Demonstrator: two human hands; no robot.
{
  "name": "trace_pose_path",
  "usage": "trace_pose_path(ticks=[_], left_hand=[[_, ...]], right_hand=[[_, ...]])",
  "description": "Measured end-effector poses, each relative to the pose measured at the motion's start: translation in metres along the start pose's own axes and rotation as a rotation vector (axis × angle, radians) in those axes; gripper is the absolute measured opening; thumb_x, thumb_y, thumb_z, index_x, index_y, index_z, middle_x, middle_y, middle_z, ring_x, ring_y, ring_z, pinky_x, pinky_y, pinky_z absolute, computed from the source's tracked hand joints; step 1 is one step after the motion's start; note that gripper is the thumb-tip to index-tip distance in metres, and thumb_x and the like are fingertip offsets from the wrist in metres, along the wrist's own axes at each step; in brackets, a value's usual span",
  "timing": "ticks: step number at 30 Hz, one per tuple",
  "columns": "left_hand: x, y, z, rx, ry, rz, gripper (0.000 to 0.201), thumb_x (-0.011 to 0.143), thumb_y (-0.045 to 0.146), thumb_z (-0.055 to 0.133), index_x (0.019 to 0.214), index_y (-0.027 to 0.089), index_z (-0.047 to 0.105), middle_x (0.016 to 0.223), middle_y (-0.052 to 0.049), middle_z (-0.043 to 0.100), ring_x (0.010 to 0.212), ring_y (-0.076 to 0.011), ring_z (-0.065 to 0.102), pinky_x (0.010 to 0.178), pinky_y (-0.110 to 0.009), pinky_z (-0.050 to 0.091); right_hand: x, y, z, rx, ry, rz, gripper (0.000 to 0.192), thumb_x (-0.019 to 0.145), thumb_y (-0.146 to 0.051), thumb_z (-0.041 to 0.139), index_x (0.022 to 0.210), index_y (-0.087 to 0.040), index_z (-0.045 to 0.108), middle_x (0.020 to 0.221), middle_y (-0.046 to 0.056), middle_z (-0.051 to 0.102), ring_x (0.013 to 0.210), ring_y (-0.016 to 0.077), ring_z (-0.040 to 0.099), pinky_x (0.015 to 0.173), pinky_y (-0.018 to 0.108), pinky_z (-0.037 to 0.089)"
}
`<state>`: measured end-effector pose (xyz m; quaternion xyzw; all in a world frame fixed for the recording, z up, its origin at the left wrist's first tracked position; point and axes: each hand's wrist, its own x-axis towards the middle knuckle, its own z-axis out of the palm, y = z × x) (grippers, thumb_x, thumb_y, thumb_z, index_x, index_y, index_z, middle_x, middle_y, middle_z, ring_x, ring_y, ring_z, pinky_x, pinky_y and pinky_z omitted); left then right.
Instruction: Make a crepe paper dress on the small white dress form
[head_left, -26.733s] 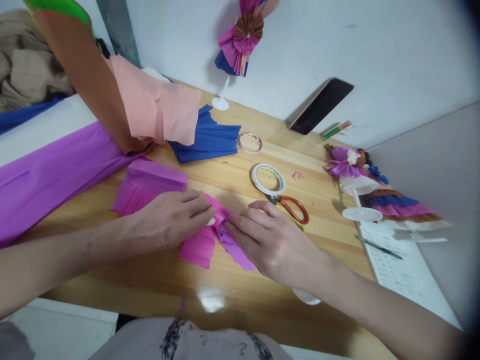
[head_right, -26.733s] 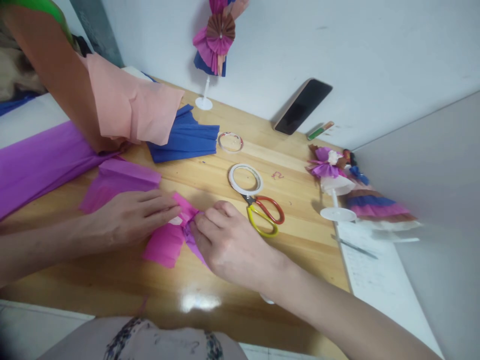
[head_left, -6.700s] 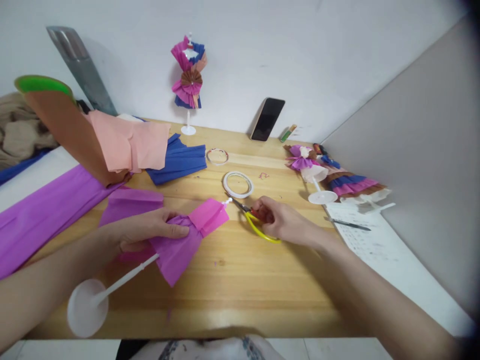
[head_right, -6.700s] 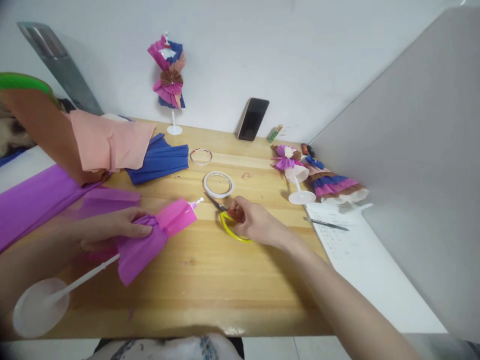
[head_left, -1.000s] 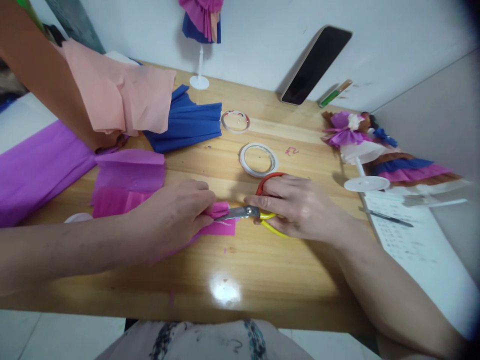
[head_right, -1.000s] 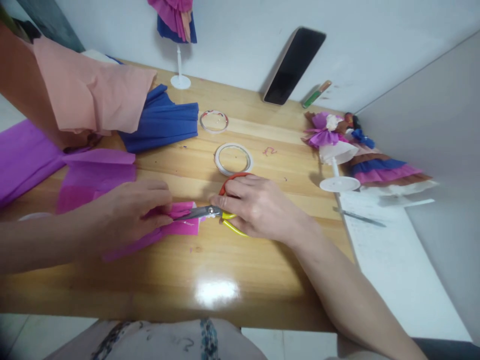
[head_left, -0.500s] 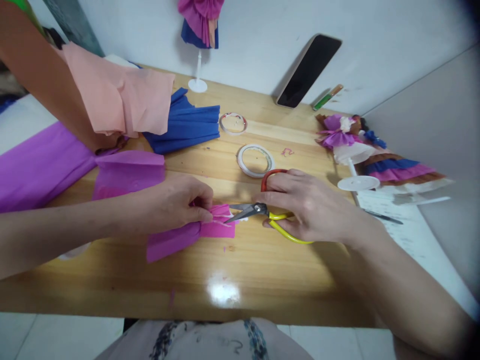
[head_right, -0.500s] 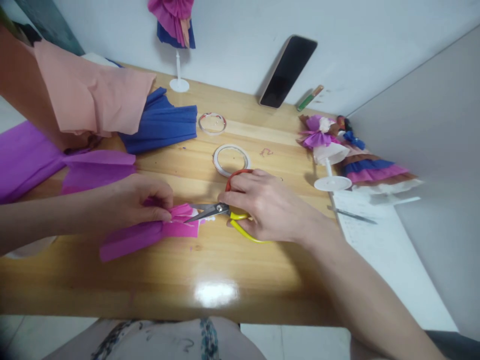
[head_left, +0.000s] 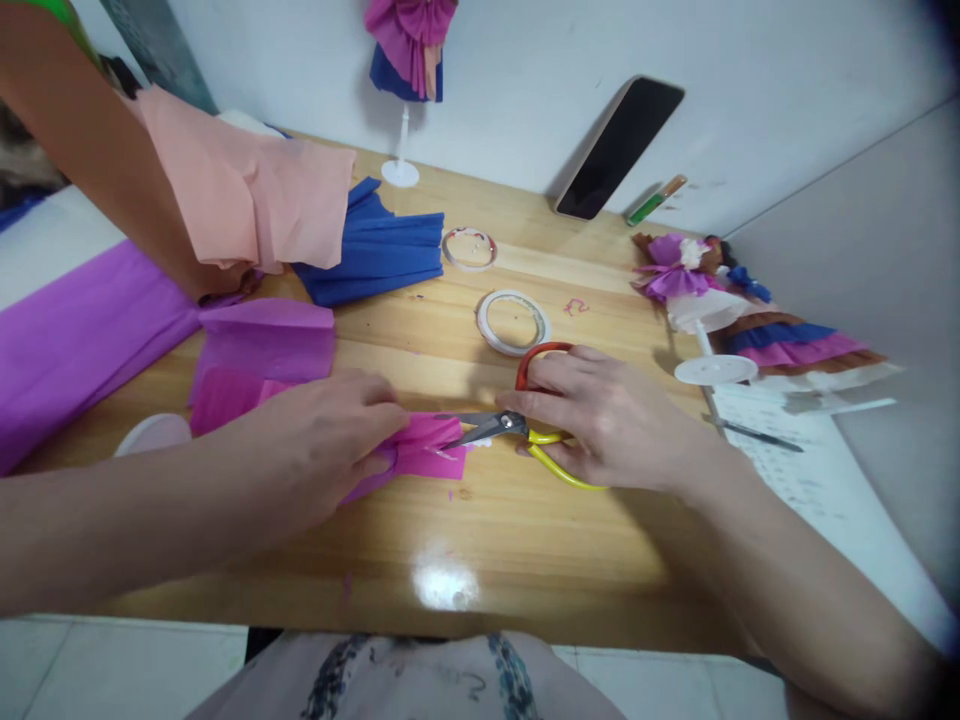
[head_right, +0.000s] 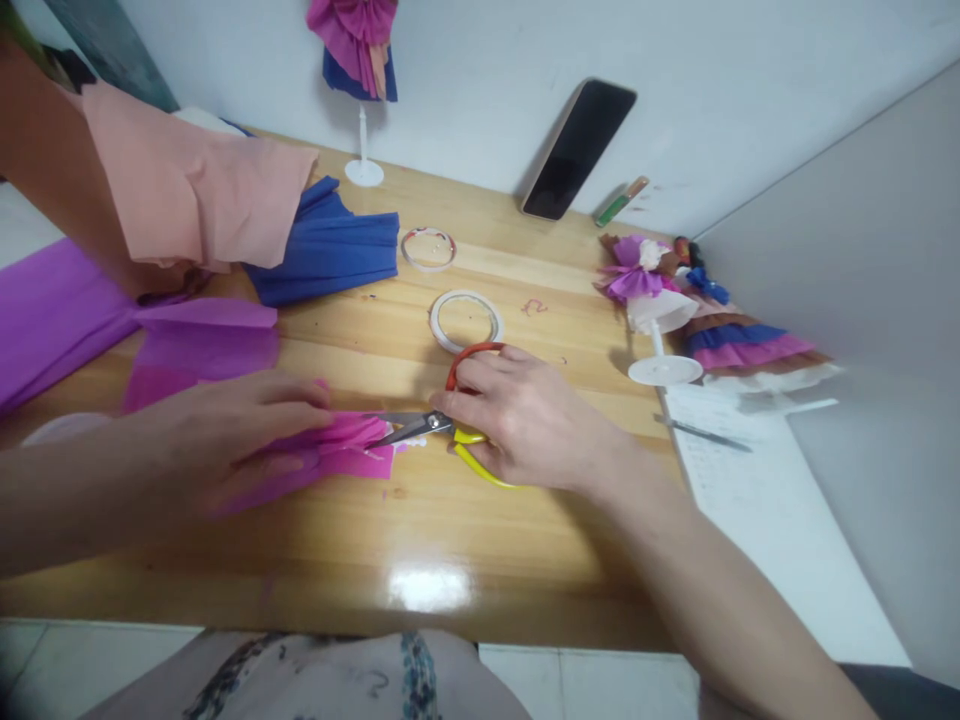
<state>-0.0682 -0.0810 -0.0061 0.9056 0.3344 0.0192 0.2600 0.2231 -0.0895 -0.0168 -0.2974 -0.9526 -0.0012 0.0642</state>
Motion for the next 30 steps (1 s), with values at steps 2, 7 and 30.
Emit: trace_pose_path(ticks=[2, 7, 30], left_hand=[[-0.008, 0.003, 0.007, 0.119, 0.020, 0.037, 0.022, 0.093, 0.016, 0.047, 0.102, 0.017, 0.067, 0.101, -0.009, 0.065, 0.089, -0.0235, 0.059, 0.080, -0.039, 0.049], [-0.012, 0.011, 0.027, 0.214, 0.188, 0.050, 0.016, 0.089, 0.014, 0.051, 0.099, 0.014, 0.064, 0.103, -0.012, 0.063, 0.094, -0.0277, 0.056, 0.081, -0.045, 0.051], [-0.008, 0.005, 0.055, 0.236, 0.470, 0.183, 0.015, 0.093, 0.009, 0.050, 0.085, 0.016, 0.061, 0.089, -0.007, 0.064, 0.083, -0.0210, 0.054, 0.073, -0.035, 0.046]], right_hand=[[0.000, -0.001, 0.000, -0.006, 0.006, -0.004, 0.025, 0.084, -0.018, 0.050, 0.101, -0.016, 0.069, 0.081, 0.009, 0.062, 0.075, 0.0210, 0.054, 0.071, 0.033, 0.041], [0.001, -0.003, 0.002, -0.038, 0.022, -0.020, 0.027, 0.083, -0.017, 0.050, 0.103, -0.016, 0.068, 0.081, 0.009, 0.062, 0.077, 0.0217, 0.055, 0.072, 0.033, 0.042], [0.003, -0.016, 0.003, -0.188, 0.105, -0.057, 0.025, 0.089, -0.015, 0.046, 0.099, -0.014, 0.069, 0.072, 0.006, 0.057, 0.068, 0.0188, 0.048, 0.064, 0.033, 0.032]])
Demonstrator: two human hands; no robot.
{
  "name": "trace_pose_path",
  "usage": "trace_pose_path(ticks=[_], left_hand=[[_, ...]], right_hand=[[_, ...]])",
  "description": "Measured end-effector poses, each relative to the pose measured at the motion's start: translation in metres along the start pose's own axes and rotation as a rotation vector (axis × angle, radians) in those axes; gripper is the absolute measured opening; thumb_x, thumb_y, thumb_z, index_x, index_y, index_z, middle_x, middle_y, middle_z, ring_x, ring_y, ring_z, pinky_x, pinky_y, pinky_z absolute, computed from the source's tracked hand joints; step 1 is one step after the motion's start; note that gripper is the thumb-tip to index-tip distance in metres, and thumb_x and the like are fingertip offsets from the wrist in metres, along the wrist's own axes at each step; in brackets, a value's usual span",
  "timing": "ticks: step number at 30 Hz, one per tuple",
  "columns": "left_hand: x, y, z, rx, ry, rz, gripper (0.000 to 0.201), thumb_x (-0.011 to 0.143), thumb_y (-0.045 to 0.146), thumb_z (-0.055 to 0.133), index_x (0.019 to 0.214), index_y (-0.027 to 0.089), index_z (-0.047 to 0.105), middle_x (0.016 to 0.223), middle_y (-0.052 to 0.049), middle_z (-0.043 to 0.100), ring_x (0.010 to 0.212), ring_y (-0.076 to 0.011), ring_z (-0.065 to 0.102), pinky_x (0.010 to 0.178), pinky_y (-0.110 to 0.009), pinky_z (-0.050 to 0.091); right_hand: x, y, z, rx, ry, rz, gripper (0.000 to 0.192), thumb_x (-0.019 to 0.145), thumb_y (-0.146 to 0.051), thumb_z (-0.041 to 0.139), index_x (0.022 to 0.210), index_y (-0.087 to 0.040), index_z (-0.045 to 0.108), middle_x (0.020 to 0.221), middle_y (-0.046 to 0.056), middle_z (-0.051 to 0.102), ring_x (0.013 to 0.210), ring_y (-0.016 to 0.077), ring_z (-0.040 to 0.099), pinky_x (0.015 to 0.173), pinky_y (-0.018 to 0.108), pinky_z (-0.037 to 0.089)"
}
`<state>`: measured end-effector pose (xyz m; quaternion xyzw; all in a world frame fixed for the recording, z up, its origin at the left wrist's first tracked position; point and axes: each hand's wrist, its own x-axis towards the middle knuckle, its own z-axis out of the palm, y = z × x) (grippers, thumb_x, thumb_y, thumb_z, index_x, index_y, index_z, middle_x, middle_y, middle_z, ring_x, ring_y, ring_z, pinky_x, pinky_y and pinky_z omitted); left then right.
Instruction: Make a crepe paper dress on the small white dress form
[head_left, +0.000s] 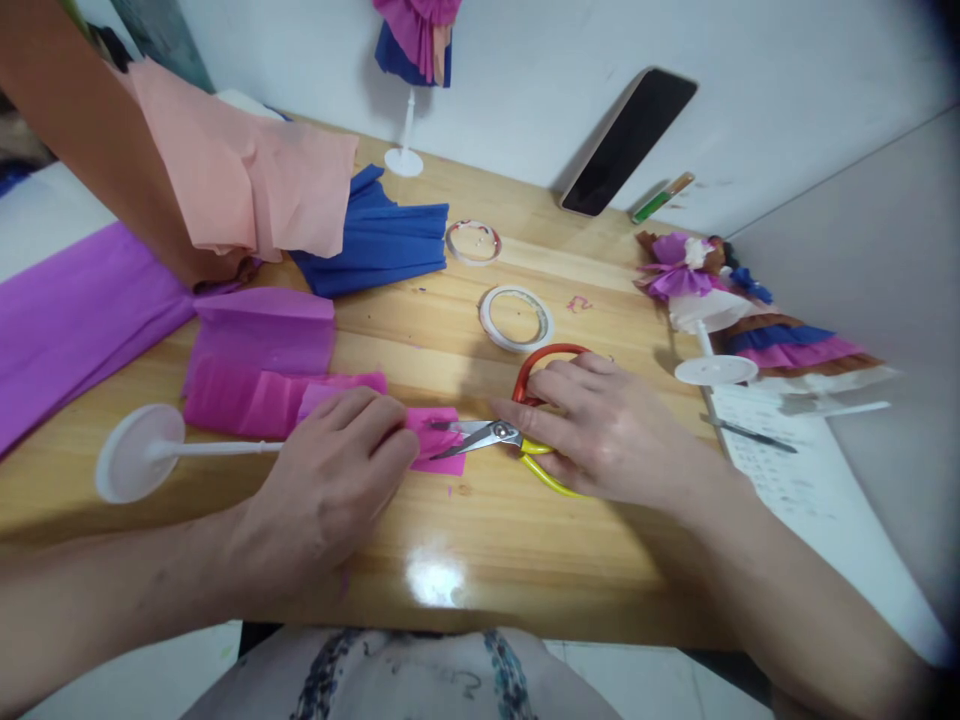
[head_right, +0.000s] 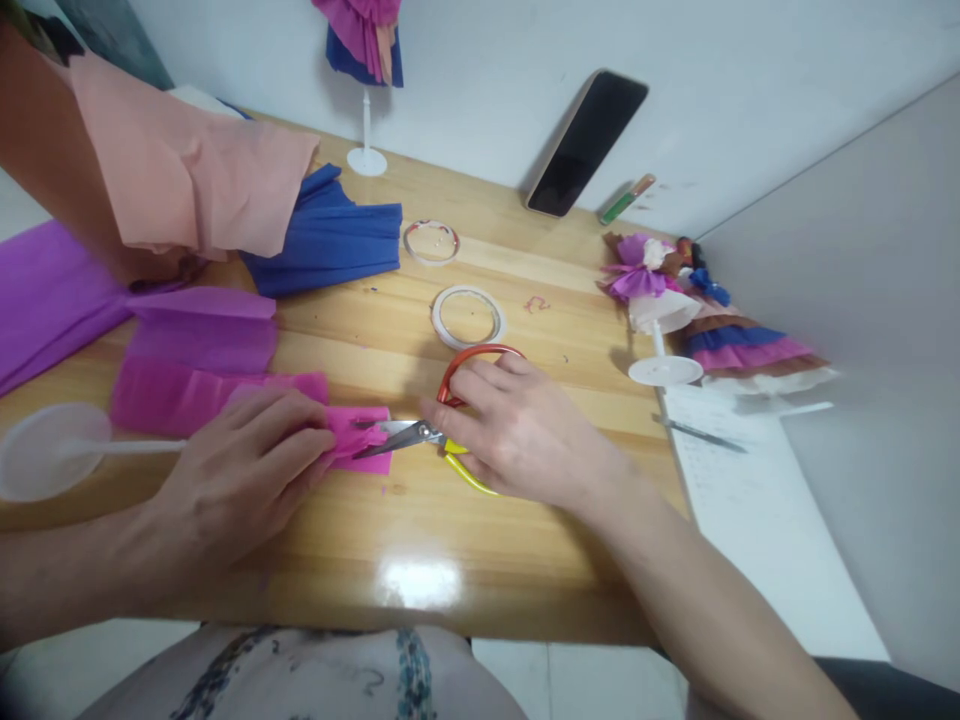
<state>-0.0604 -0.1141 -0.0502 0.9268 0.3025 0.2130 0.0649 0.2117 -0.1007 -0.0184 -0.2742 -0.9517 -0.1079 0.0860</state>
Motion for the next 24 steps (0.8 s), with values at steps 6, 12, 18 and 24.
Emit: trace_pose_path(ticks=[6, 12, 18, 24], left_hand=[[-0.0018, -0.0021, 0.0019, -0.015, 0.010, 0.009, 0.013, 0.093, 0.009, 0.051, 0.090, 0.016, 0.062, 0.093, -0.007, 0.064, 0.086, -0.0212, 0.054, 0.075, -0.036, 0.046], [-0.0007, -0.0023, 0.0019, -0.004, 0.053, 0.054, 0.012, 0.092, 0.007, 0.051, 0.093, 0.014, 0.062, 0.092, -0.007, 0.064, 0.084, -0.0217, 0.055, 0.072, -0.035, 0.047], [-0.0022, -0.0036, 0.0045, 0.020, 0.055, 0.080, 0.013, 0.091, 0.005, 0.052, 0.094, 0.013, 0.061, 0.092, -0.008, 0.063, 0.083, -0.0229, 0.054, 0.073, -0.037, 0.047], [-0.0015, -0.0033, 0.0034, 0.027, 0.051, 0.095, 0.014, 0.091, 0.005, 0.050, 0.089, 0.013, 0.060, 0.090, -0.008, 0.062, 0.081, -0.0231, 0.053, 0.071, -0.037, 0.047]], right_hand=[[-0.0008, -0.0006, 0.0014, -0.045, 0.016, -0.013, 0.027, 0.095, -0.015, 0.044, 0.102, -0.015, 0.070, 0.071, 0.006, 0.057, 0.066, 0.0181, 0.046, 0.064, 0.033, 0.032], [-0.0035, -0.0012, 0.0023, -0.049, 0.017, -0.005, 0.028, 0.095, -0.016, 0.043, 0.103, -0.015, 0.070, 0.071, 0.005, 0.056, 0.067, 0.0185, 0.046, 0.064, 0.033, 0.033], [-0.0050, -0.0017, 0.0033, -0.043, 0.024, -0.017, 0.027, 0.096, -0.015, 0.045, 0.105, -0.014, 0.070, 0.071, 0.006, 0.057, 0.066, 0.0187, 0.045, 0.063, 0.032, 0.034], [-0.0055, -0.0020, 0.0010, -0.037, 0.026, -0.023, 0.027, 0.097, -0.012, 0.044, 0.105, -0.013, 0.070, 0.069, 0.005, 0.055, 0.063, 0.0178, 0.044, 0.060, 0.030, 0.034]])
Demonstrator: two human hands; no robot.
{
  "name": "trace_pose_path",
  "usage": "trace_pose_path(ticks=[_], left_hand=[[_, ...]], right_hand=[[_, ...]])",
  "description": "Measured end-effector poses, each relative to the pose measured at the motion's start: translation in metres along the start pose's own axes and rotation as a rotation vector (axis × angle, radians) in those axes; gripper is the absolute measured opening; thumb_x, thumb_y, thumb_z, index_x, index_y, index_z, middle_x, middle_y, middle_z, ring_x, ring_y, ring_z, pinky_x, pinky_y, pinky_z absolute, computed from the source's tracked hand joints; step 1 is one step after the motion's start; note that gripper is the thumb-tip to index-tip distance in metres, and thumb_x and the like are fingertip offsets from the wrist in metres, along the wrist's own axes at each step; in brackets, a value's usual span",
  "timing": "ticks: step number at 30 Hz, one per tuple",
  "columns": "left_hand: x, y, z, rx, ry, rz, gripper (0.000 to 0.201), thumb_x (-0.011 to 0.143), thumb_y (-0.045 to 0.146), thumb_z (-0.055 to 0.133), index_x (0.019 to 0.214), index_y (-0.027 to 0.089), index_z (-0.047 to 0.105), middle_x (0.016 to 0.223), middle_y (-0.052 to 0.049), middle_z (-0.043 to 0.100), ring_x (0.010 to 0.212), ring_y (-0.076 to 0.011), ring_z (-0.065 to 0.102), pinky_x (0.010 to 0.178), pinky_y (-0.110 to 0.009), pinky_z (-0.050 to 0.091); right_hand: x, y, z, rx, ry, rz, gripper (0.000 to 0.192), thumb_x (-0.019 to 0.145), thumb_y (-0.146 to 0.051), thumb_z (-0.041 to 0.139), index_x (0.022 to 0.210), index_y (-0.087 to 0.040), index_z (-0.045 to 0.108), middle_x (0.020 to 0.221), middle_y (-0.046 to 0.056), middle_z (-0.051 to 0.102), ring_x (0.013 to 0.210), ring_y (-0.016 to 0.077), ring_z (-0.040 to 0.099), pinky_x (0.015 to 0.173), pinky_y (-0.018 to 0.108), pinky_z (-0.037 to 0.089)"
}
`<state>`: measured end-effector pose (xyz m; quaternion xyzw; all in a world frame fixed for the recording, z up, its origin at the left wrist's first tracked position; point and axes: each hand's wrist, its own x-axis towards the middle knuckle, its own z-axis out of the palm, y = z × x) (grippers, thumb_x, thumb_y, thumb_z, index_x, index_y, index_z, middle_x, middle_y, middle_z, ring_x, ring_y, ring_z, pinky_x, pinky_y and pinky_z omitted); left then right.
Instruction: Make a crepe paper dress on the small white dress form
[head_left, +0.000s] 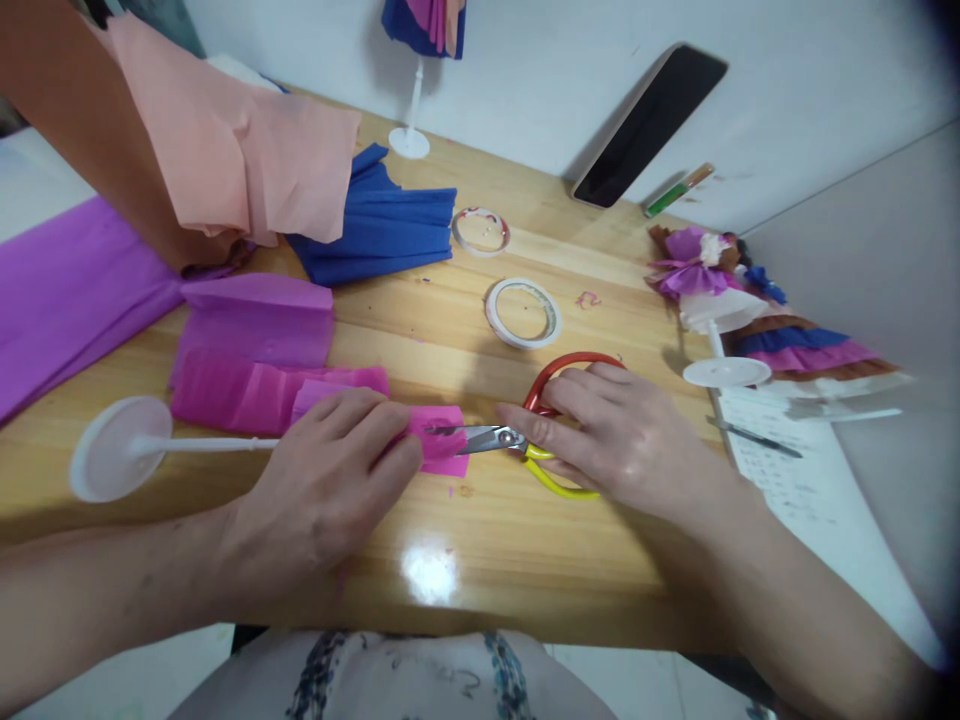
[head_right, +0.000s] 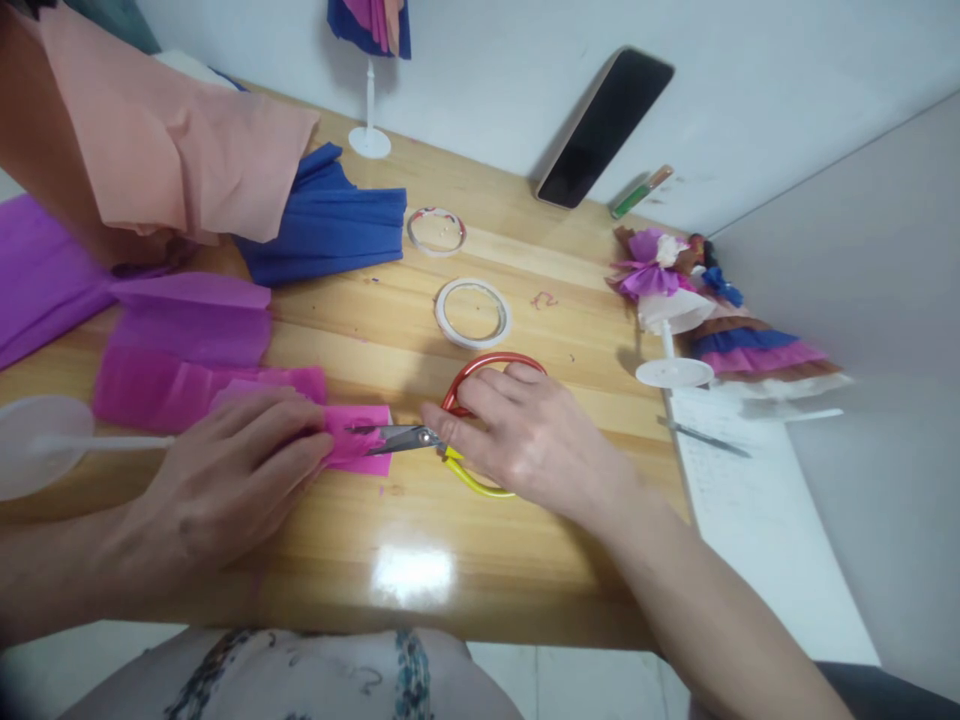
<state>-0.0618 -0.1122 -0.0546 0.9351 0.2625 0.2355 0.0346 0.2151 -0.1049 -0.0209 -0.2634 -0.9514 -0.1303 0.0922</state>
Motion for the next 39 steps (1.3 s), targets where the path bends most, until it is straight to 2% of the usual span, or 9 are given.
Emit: trace_pose_path(ticks=[11, 15, 31, 34, 39], left_hand=[[-0.0002, -0.0005, -0.0001, 0.015, 0.010, 0.015, 0.013, 0.091, 0.005, 0.050, 0.087, 0.013, 0.060, 0.089, -0.009, 0.062, 0.080, -0.0226, 0.053, 0.072, -0.037, 0.048], [-0.0006, -0.0002, 0.0004, 0.023, 0.007, 0.006, 0.012, 0.091, 0.006, 0.051, 0.088, 0.013, 0.060, 0.090, -0.009, 0.062, 0.081, -0.0234, 0.053, 0.071, -0.037, 0.048], [0.0009, -0.0003, 0.0003, 0.008, 0.029, -0.004, 0.011, 0.090, 0.006, 0.052, 0.086, 0.013, 0.060, 0.087, -0.008, 0.063, 0.080, -0.0226, 0.054, 0.072, -0.037, 0.049], [-0.0007, -0.0004, 0.0012, -0.013, 0.045, -0.009, 0.008, 0.091, 0.008, 0.054, 0.093, 0.013, 0.061, 0.090, -0.009, 0.064, 0.082, -0.0226, 0.056, 0.073, -0.037, 0.050], [0.0017, 0.0032, 0.0004, 0.026, 0.049, -0.015, 0.020, 0.092, 0.016, 0.056, 0.112, 0.012, 0.060, 0.097, -0.009, 0.066, 0.090, -0.0239, 0.059, 0.080, -0.040, 0.052]], right_hand=[[-0.0036, 0.0004, 0.0036, -0.003, 0.044, 0.012, 0.025, 0.098, -0.012, 0.043, 0.103, -0.014, 0.067, 0.067, 0.003, 0.055, 0.061, 0.0160, 0.045, 0.055, 0.028, 0.033], [-0.0059, 0.0011, 0.0049, -0.011, 0.037, 0.005, 0.019, 0.096, -0.011, 0.049, 0.105, -0.015, 0.065, 0.068, 0.002, 0.057, 0.062, 0.0150, 0.049, 0.056, 0.028, 0.036], [-0.0079, 0.0047, 0.0055, -0.049, -0.004, -0.033, 0.019, 0.097, -0.012, 0.048, 0.107, -0.017, 0.064, 0.068, 0.000, 0.060, 0.060, 0.0124, 0.052, 0.055, 0.026, 0.038], [-0.0073, 0.0041, 0.0046, -0.045, 0.001, -0.041, 0.018, 0.097, -0.011, 0.049, 0.106, -0.015, 0.064, 0.066, 0.000, 0.059, 0.060, 0.0127, 0.052, 0.055, 0.026, 0.038], [-0.0034, 0.0013, 0.0021, -0.062, 0.005, -0.037, 0.019, 0.096, -0.009, 0.048, 0.101, -0.015, 0.065, 0.066, 0.001, 0.061, 0.060, 0.0134, 0.053, 0.055, 0.027, 0.037]])
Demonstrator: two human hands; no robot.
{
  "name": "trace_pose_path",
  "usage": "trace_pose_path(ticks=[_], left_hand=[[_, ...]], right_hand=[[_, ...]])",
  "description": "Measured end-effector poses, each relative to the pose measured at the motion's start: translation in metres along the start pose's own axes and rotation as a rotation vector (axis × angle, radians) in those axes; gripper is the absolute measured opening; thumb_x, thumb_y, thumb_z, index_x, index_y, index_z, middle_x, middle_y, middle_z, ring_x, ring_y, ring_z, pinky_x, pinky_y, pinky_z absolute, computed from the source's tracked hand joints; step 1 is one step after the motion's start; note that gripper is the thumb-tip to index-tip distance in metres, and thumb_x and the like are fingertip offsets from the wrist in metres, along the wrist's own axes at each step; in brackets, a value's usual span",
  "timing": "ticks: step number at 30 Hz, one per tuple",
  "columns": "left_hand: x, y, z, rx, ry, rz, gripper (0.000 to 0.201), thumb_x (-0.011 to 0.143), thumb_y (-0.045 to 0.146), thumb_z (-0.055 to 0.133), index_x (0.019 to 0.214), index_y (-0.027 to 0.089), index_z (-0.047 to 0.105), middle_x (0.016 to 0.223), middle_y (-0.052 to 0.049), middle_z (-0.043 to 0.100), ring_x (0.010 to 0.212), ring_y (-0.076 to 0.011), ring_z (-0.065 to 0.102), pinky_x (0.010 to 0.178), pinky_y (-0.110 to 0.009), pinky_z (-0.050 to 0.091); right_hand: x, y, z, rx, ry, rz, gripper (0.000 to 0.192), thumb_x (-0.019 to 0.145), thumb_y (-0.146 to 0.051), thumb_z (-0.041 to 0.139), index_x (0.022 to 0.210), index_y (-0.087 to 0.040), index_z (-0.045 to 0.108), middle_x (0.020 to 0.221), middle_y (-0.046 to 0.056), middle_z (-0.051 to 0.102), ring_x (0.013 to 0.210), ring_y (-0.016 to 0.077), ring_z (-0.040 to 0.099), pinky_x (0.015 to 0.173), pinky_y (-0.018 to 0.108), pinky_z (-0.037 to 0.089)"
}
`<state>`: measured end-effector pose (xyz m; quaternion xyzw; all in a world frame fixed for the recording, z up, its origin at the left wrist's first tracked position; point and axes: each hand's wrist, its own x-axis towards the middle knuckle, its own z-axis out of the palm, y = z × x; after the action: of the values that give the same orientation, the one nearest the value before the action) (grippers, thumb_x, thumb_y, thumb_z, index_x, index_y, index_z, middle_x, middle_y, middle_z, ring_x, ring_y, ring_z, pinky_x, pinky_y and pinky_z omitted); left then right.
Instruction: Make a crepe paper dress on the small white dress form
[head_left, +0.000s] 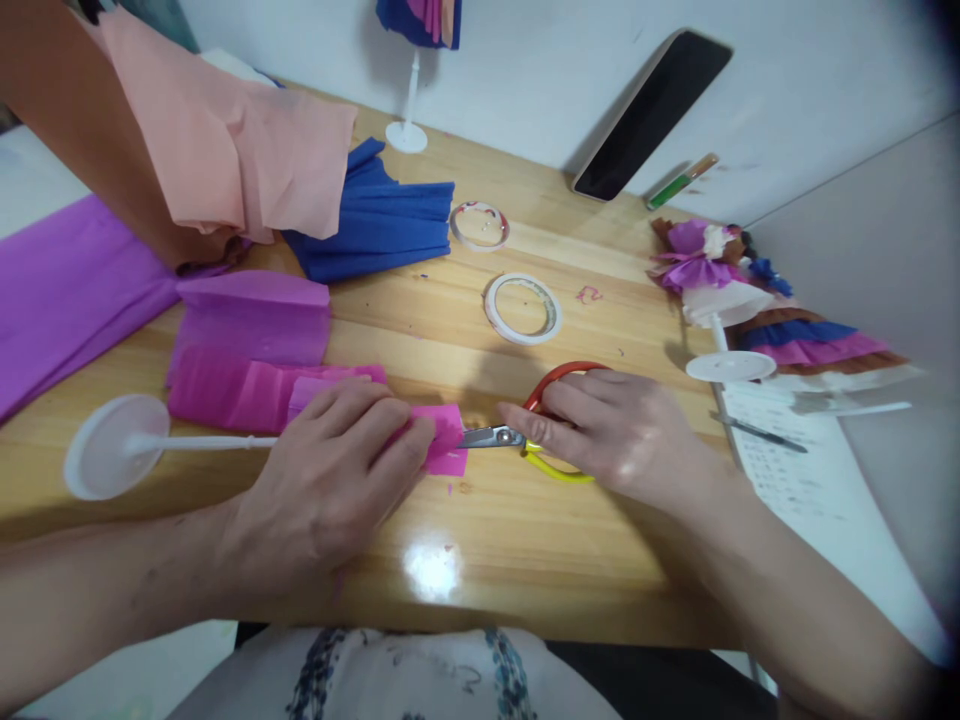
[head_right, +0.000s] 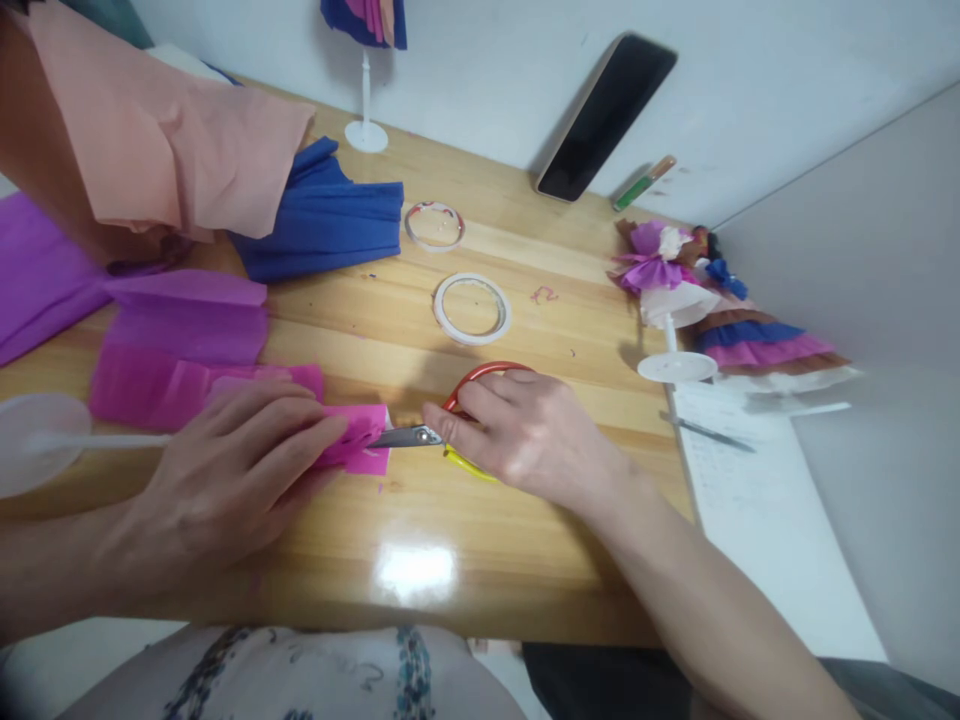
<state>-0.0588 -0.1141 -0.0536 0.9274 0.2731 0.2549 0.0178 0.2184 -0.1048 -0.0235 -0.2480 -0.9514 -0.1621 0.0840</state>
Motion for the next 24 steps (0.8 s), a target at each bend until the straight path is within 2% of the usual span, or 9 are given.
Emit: trace_pose_path(ticks=[4, 7, 13, 18, 24], left_hand=[[0.008, 0.004, -0.001, 0.020, 0.038, -0.015, 0.013, 0.093, 0.025, 0.058, 0.099, 0.014, 0.063, 0.087, -0.007, 0.067, 0.085, -0.0233, 0.060, 0.080, -0.042, 0.053], [0.011, 0.004, -0.001, -0.006, 0.021, 0.000, 0.008, 0.092, 0.018, 0.058, 0.088, 0.014, 0.064, 0.080, -0.006, 0.066, 0.078, -0.0219, 0.057, 0.075, -0.040, 0.052], [0.013, 0.000, 0.001, -0.118, 0.010, -0.063, 0.017, 0.091, 0.010, 0.055, 0.077, 0.015, 0.063, 0.073, -0.004, 0.064, 0.073, -0.0190, 0.053, 0.067, -0.032, 0.049], [0.016, -0.003, 0.003, -0.190, 0.032, -0.124, 0.020, 0.093, 0.014, 0.053, 0.076, 0.016, 0.063, 0.072, -0.003, 0.064, 0.071, -0.0167, 0.053, 0.064, -0.029, 0.047], [0.019, -0.005, -0.003, -0.328, -0.018, -0.188, 0.013, 0.092, 0.014, 0.056, 0.083, 0.016, 0.066, 0.075, -0.002, 0.066, 0.074, -0.0156, 0.058, 0.066, -0.027, 0.048]], right_hand=[[0.002, -0.002, -0.001, -0.052, 0.028, -0.003, 0.019, 0.096, -0.009, 0.049, 0.101, -0.015, 0.065, 0.065, 0.001, 0.061, 0.059, 0.0141, 0.052, 0.055, 0.027, 0.037], [0.001, -0.004, -0.002, -0.062, 0.025, -0.003, 0.019, 0.095, -0.008, 0.049, 0.101, -0.014, 0.066, 0.066, 0.002, 0.062, 0.060, 0.0150, 0.052, 0.056, 0.028, 0.038], [0.000, -0.007, -0.003, -0.027, 0.021, 0.034, 0.014, 0.093, -0.011, 0.055, 0.100, -0.015, 0.067, 0.066, 0.001, 0.060, 0.060, 0.0149, 0.048, 0.058, 0.028, 0.036], [0.003, -0.009, -0.003, 0.048, 0.000, 0.085, 0.018, 0.094, -0.014, 0.051, 0.095, -0.016, 0.069, 0.069, 0.003, 0.060, 0.061, 0.0146, 0.046, 0.060, 0.029, 0.033], [0.006, -0.009, -0.003, 0.098, 0.003, 0.104, 0.024, 0.093, -0.014, 0.047, 0.091, -0.015, 0.071, 0.069, 0.004, 0.058, 0.062, 0.0155, 0.046, 0.062, 0.030, 0.033]])
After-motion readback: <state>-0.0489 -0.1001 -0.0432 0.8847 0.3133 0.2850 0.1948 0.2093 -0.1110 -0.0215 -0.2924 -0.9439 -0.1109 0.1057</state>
